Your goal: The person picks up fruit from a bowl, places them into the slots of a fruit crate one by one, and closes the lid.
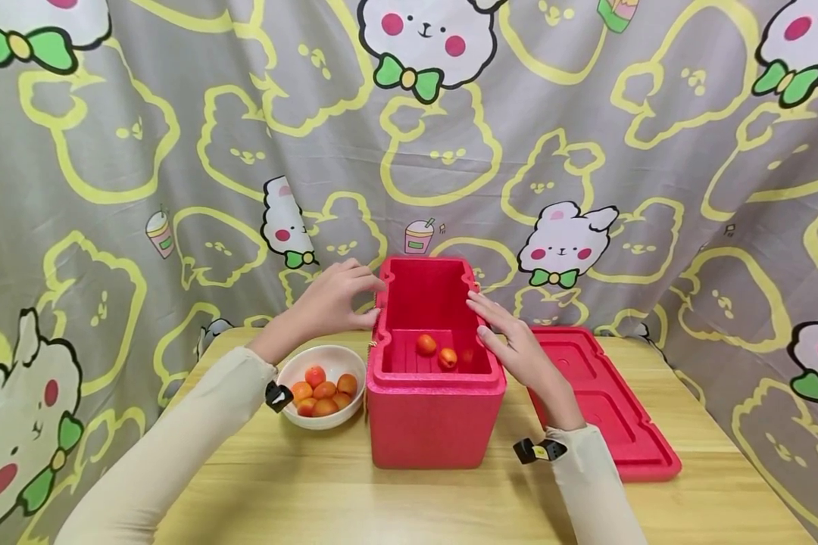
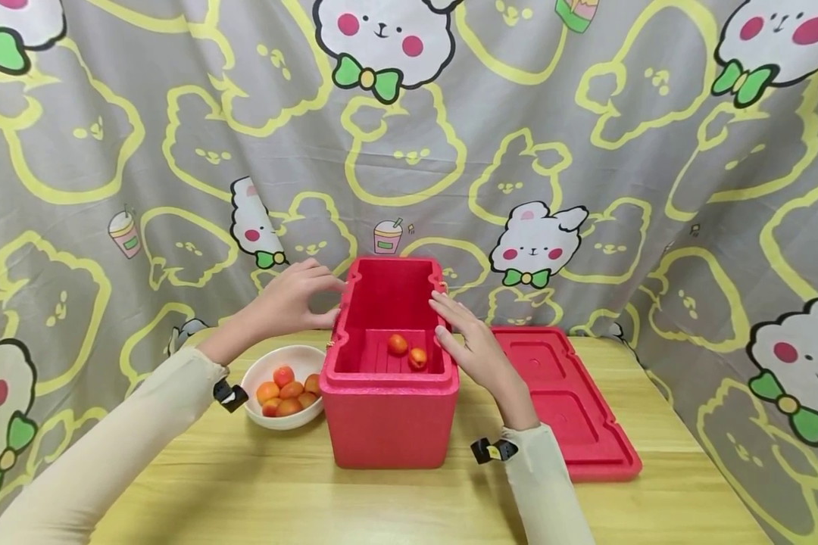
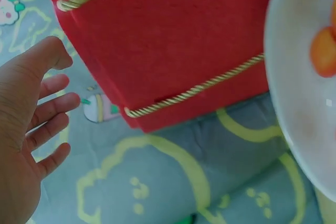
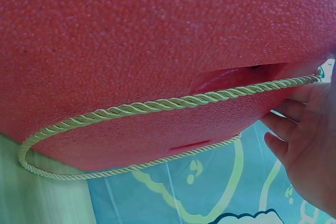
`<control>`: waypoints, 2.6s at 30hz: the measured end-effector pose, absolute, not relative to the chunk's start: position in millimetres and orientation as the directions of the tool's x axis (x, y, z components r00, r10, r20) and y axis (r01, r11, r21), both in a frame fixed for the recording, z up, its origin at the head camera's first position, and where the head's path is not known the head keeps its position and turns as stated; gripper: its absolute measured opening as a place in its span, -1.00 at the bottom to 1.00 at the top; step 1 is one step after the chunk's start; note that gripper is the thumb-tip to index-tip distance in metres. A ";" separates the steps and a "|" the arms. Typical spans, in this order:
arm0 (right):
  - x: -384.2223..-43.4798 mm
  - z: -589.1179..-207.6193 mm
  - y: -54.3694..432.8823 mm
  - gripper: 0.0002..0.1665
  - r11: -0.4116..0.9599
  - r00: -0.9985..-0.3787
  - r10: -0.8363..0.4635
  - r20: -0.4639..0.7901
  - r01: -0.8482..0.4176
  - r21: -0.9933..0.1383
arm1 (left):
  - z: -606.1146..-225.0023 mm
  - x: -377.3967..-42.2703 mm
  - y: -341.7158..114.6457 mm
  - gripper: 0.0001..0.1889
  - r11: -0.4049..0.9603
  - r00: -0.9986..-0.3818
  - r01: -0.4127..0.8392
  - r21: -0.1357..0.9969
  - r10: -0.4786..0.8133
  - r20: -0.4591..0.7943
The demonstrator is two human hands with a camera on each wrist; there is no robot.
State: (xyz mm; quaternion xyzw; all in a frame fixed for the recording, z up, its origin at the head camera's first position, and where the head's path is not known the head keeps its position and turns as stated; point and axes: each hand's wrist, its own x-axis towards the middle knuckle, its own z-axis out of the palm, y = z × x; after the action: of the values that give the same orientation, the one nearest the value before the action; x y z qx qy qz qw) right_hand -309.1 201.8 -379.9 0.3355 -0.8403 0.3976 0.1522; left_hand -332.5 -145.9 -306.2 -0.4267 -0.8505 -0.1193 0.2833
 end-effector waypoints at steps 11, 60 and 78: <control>-309.4 -379.5 200.9 -0.34 0.453 -0.724 -0.448 0.524 -0.689 -0.566 | -351.8 -336.6 -179.3 -0.69 0.653 -0.605 0.755 0.061 0.657 0.449; -308.8 -382.4 202.2 -0.33 0.453 -0.731 -0.443 0.519 -0.682 -0.574 | -425.1 -328.4 -190.0 -0.67 0.731 -0.731 0.681 0.043 0.675 0.100; -309.5 -381.7 200.8 -0.33 0.449 -0.733 -0.441 0.517 -0.680 -0.580 | -428.0 -330.7 -191.7 -0.71 0.737 -0.736 0.675 0.033 0.669 0.101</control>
State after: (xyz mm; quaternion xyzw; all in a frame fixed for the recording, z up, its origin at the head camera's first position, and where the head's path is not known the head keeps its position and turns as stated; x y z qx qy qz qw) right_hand -309.5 200.8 -381.7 0.3342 -0.8383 0.4047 0.1473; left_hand -330.7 -191.7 -428.0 -0.3610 -0.9311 -0.0337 0.0411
